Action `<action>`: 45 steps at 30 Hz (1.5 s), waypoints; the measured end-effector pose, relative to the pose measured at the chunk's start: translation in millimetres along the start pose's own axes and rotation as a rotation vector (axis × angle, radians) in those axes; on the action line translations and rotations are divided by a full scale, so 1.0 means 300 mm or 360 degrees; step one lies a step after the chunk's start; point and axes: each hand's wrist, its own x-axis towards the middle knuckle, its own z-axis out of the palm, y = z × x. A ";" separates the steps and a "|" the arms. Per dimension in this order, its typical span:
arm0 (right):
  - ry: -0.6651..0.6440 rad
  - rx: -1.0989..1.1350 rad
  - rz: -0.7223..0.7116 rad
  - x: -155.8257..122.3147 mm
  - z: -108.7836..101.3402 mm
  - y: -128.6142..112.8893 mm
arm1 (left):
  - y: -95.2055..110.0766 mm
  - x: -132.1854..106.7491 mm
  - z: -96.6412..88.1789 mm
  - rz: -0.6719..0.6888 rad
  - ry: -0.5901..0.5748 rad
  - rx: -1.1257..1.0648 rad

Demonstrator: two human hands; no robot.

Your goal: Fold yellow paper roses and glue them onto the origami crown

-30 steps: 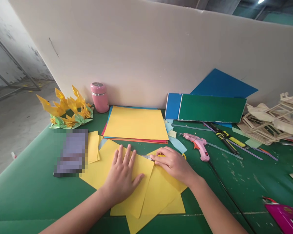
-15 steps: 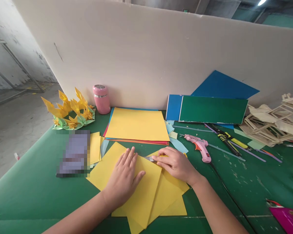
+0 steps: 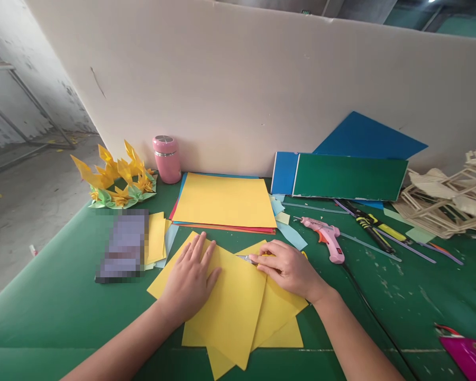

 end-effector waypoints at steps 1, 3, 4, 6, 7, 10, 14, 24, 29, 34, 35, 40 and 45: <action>0.0002 0.0006 0.0005 -0.001 0.000 0.000 | -0.001 0.000 0.002 -0.0026 0.0010 -0.0006; 0.0008 0.0022 0.0009 -0.002 0.001 0.001 | -0.002 0.000 0.007 -0.0079 0.0016 -0.0007; 0.0009 0.0028 0.0010 -0.002 0.000 0.001 | -0.002 0.000 0.009 -0.0104 0.0017 -0.0004; 0.0006 0.0026 0.0009 -0.001 0.000 0.000 | -0.003 -0.001 0.016 -0.0146 0.0029 -0.0005; 0.0003 0.0017 0.0007 0.000 0.001 -0.001 | -0.003 -0.002 0.020 -0.0156 0.0041 -0.0010; 0.0009 -0.0030 -0.0003 0.007 0.005 -0.006 | -0.005 -0.005 0.033 -0.0172 0.0072 -0.0006; 0.0016 -0.0087 -0.0026 0.025 0.017 -0.011 | -0.006 -0.007 0.046 -0.0172 0.0078 0.0032; 0.0030 -0.0217 -0.0056 0.085 0.065 -0.019 | -0.004 -0.011 0.063 -0.0173 0.0112 0.0090; 0.0069 -0.0272 -0.0067 0.129 0.092 -0.031 | -0.006 -0.013 0.067 -0.0168 0.0134 0.0093; 0.0079 -0.0300 -0.0060 0.176 0.117 -0.040 | -0.003 -0.013 0.068 -0.0164 0.0164 0.0082; 0.0087 -0.0302 -0.0067 0.186 0.123 -0.041 | -0.003 -0.013 0.069 -0.0164 0.0163 0.0083; 0.0106 -0.0325 -0.0082 0.234 0.150 -0.048 | -0.003 -0.014 0.070 -0.0170 0.0143 0.0089; 0.0100 -0.0326 -0.0076 0.260 0.166 -0.060 | -0.006 -0.017 0.073 -0.0180 0.0148 0.0067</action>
